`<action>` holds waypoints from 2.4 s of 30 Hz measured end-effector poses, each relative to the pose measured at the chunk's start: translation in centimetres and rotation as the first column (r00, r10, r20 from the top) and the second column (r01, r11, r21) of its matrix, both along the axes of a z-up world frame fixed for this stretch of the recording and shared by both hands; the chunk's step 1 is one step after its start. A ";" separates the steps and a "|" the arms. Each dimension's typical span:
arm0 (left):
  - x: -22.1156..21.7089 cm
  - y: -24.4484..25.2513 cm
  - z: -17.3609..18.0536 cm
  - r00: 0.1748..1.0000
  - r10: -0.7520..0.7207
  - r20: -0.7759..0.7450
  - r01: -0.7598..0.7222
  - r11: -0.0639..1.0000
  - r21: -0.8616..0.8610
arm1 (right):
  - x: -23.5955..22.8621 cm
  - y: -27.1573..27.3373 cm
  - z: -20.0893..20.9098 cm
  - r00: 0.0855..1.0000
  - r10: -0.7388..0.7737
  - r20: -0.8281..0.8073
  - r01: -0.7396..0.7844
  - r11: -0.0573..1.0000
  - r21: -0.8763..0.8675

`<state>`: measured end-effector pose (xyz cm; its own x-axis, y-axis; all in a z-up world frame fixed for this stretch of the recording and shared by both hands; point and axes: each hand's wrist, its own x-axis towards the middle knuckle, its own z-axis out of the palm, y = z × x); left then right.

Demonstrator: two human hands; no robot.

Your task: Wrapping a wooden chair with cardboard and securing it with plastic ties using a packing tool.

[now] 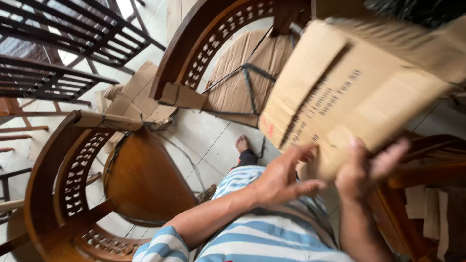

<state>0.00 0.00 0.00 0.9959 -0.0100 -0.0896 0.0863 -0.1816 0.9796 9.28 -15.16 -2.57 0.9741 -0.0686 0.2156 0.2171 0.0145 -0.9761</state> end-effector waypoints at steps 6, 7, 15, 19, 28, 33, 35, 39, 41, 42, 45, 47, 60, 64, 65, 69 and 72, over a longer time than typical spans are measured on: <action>-2.7 8.2 -2.2 0.955 0.173 -0.240 -0.123 0.970 0.210 | -2.3 13.9 0.5 0.984 0.055 -0.171 -0.083 0.984 -0.159; -2.8 8.5 -3.2 0.955 0.168 -0.244 -0.120 0.972 0.201 | -2.6 14.7 0.3 0.984 0.051 -0.174 -0.080 0.982 -0.169; -0.1 10.2 -4.4 0.765 0.289 -0.576 -0.258 0.956 0.136 | -1.1 17.3 -7.8 0.867 0.176 -0.465 -0.230 0.971 -0.062; -0.2 12.6 -5.0 0.791 0.336 -0.511 -0.367 0.929 0.043 | 0.3 16.9 -5.3 0.754 0.353 -0.554 -0.380 0.922 0.072; 0.1 18.7 0.0 0.894 0.222 -0.389 -0.301 0.941 -0.153 | 6.7 7.0 -12.5 0.855 0.180 -0.487 -0.245 0.967 -0.074; 0.3 23.7 1.9 0.917 0.294 -0.270 -0.345 0.924 -0.167 | 11.8 2.7 -17.8 0.909 0.043 -0.415 -0.194 0.924 -0.329; 0.7 26.2 2.2 0.896 0.364 -0.256 -0.418 0.886 -0.203 | 12.2 3.7 -15.7 0.906 0.038 -0.421 -0.195 0.922 -0.336; 2.7 32.7 3.3 0.825 0.509 -0.244 -0.555 0.811 -0.186 | 12.9 4.8 -17.9 0.912 0.077 -0.403 -0.209 0.933 -0.295; 2.9 39.2 -2.6 0.777 0.565 -0.278 -0.611 0.784 -0.112 | 11.7 6.7 -17.1 0.898 0.084 -0.431 -0.224 0.932 -0.284; 3.1 42.6 -5.5 0.722 0.618 -0.309 -0.657 0.753 -0.030 | 10.9 7.8 -16.7 0.881 0.091 -0.464 -0.237 0.934 -0.268; 2.6 49.9 -15.2 0.655 0.682 -0.326 -0.690 0.715 0.110 | 9.1 10.8 -16.5 0.825 0.076 -0.559 -0.268 0.925 -0.270; 2.7 50.1 -17.9 0.654 0.668 -0.356 -0.663 0.732 0.156 | 8.1 12.2 -18.4 0.796 0.087 -0.599 -0.294 0.921 -0.257; 6.3 48.5 -19.1 0.614 0.614 -0.496 -0.770 0.604 -0.205 | 4.7 22.1 -17.3 0.689 0.169 -0.705 -0.425 0.882 -0.204; 5.8 49.9 -21.9 0.639 0.586 -0.498 -0.769 0.519 -0.374 | 5.1 26.3 -13.9 0.697 0.244 -0.674 -0.490 0.849 -0.200; 5.6 50.2 -22.6 0.639 0.569 -0.518 -0.769 0.503 -0.395 | 5.1 26.9 -13.7 0.694 0.263 -0.670 -0.525 0.822 -0.221; 5.1 50.7 -23.1 0.696 0.504 -0.511 -0.712 0.575 -0.403 | 5.2 28.3 -12.7 0.699 0.291 -0.653 -0.580 0.764 -0.281; 3.5 52.0 -30.2 0.845 0.534 -0.026 -0.434 0.714 0.549 | 6.1 29.0 -14.2 0.712 0.291 -0.639 -0.586 0.748 -0.313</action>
